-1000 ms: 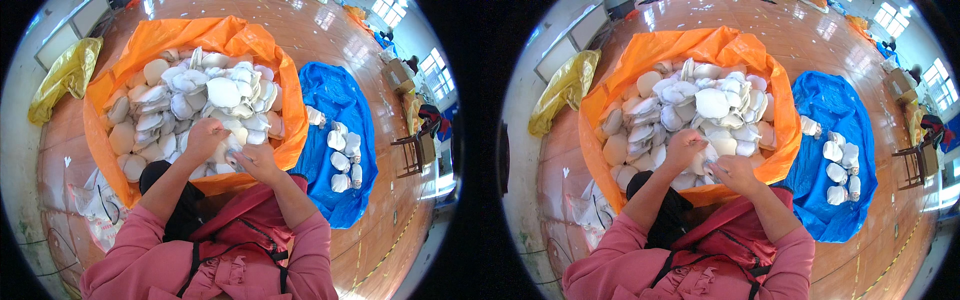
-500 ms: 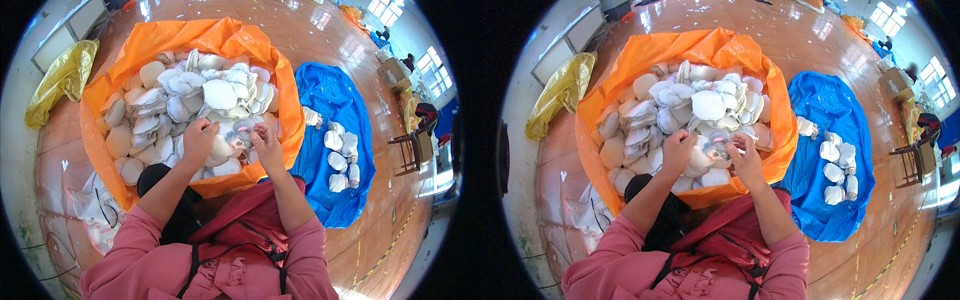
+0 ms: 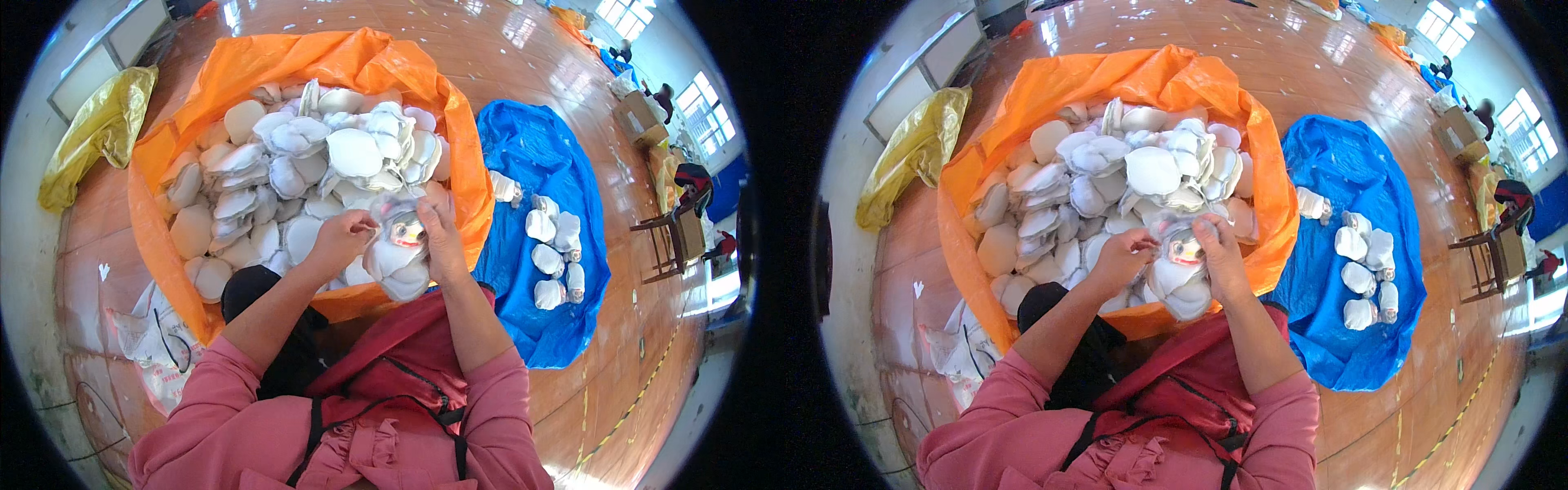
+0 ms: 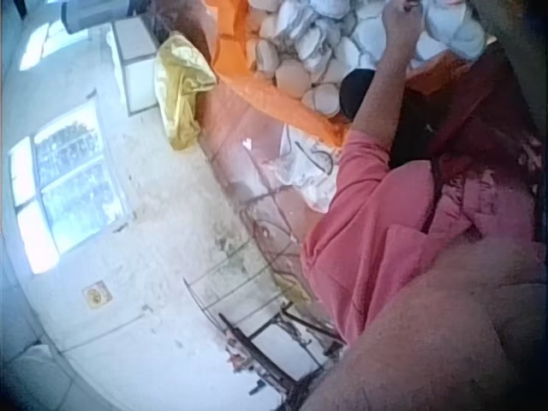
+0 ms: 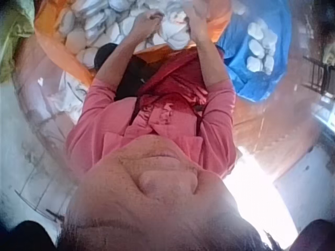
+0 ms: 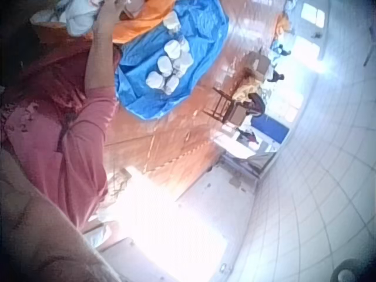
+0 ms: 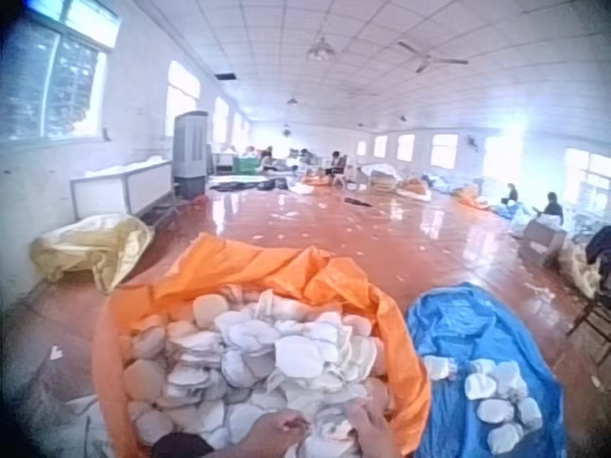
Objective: The person picks white mask shells from an orange bag, inserts a small white insert into each shell, and places the assembled masks onto a blue tarp. The person repeats this process continuously.
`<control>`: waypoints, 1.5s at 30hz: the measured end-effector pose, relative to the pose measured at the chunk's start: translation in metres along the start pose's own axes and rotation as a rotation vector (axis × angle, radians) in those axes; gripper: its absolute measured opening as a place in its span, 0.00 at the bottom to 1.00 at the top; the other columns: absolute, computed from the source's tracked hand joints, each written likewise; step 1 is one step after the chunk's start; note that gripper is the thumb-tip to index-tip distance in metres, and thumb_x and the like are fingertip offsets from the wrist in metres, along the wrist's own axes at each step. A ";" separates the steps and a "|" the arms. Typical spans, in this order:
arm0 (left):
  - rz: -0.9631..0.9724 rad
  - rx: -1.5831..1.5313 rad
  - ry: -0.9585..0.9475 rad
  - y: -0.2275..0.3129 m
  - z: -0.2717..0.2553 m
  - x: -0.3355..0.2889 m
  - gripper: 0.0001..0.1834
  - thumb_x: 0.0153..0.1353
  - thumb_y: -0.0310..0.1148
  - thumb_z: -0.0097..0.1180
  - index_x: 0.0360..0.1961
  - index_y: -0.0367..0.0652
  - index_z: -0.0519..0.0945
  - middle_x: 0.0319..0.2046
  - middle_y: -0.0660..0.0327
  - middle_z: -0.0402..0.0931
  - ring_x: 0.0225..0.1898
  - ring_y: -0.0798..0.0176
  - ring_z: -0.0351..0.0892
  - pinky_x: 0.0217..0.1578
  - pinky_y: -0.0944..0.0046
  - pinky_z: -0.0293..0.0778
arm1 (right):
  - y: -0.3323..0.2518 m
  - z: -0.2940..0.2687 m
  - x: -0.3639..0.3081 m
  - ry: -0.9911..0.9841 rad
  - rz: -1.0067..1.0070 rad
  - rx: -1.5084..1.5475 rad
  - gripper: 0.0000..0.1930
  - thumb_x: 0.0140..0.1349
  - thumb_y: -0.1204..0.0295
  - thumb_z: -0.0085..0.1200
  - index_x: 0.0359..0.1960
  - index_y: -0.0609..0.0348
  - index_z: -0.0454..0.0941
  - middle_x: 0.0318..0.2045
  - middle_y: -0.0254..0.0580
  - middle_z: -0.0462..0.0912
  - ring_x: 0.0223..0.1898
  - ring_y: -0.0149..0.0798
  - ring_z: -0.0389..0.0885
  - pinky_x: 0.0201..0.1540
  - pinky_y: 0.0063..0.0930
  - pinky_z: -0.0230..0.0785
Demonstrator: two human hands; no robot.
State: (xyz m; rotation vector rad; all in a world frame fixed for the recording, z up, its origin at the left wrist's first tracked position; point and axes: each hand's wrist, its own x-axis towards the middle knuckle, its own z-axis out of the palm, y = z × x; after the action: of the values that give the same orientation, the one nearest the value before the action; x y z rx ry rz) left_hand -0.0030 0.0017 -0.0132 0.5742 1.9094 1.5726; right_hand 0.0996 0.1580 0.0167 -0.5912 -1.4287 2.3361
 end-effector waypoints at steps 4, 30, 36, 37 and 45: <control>0.087 -0.360 -0.038 0.013 0.004 -0.006 0.19 0.60 0.23 0.55 0.53 0.36 0.76 0.46 0.59 0.78 0.46 0.67 0.77 0.42 0.66 0.79 | 0.022 -0.017 0.010 -0.010 0.030 -0.324 0.25 0.60 0.55 0.62 0.49 0.61 0.71 0.36 0.38 0.75 0.33 0.28 0.72 0.37 0.22 0.68; 0.268 0.322 0.140 0.028 -0.011 -0.010 0.26 0.48 0.42 0.68 0.45 0.37 0.77 0.32 0.57 0.79 0.33 0.66 0.76 0.37 0.64 0.73 | 0.021 -0.003 -0.007 -0.335 -0.053 -0.291 0.25 0.63 0.77 0.57 0.60 0.53 0.63 0.44 0.40 0.77 0.46 0.31 0.76 0.53 0.25 0.69; 0.314 0.140 0.003 0.026 -0.017 -0.010 0.16 0.52 0.36 0.66 0.38 0.39 0.78 0.29 0.68 0.75 0.32 0.74 0.71 0.34 0.70 0.69 | 0.031 -0.014 -0.003 -0.494 -0.205 -0.467 0.24 0.54 0.72 0.68 0.52 0.53 0.71 0.49 0.33 0.71 0.53 0.29 0.71 0.53 0.28 0.68; 0.334 0.110 -0.029 0.026 -0.018 -0.010 0.15 0.53 0.35 0.66 0.37 0.40 0.77 0.28 0.69 0.74 0.32 0.75 0.70 0.34 0.70 0.68 | 0.030 -0.012 -0.005 -0.500 -0.250 -0.478 0.24 0.53 0.71 0.69 0.50 0.52 0.72 0.50 0.32 0.69 0.54 0.29 0.70 0.53 0.28 0.68; 0.308 -0.112 0.009 0.014 -0.011 -0.011 0.13 0.54 0.31 0.63 0.39 0.39 0.76 0.30 0.68 0.74 0.32 0.76 0.70 0.34 0.71 0.69 | 0.035 -0.007 -0.004 -0.538 -0.277 -0.544 0.25 0.50 0.74 0.71 0.48 0.55 0.72 0.54 0.35 0.66 0.54 0.31 0.70 0.57 0.27 0.66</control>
State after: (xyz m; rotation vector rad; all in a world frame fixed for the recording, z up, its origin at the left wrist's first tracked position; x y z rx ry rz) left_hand -0.0032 -0.0106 0.0040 0.8446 1.7885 1.8622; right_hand 0.1043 0.1454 -0.0169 0.1405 -2.2476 1.9547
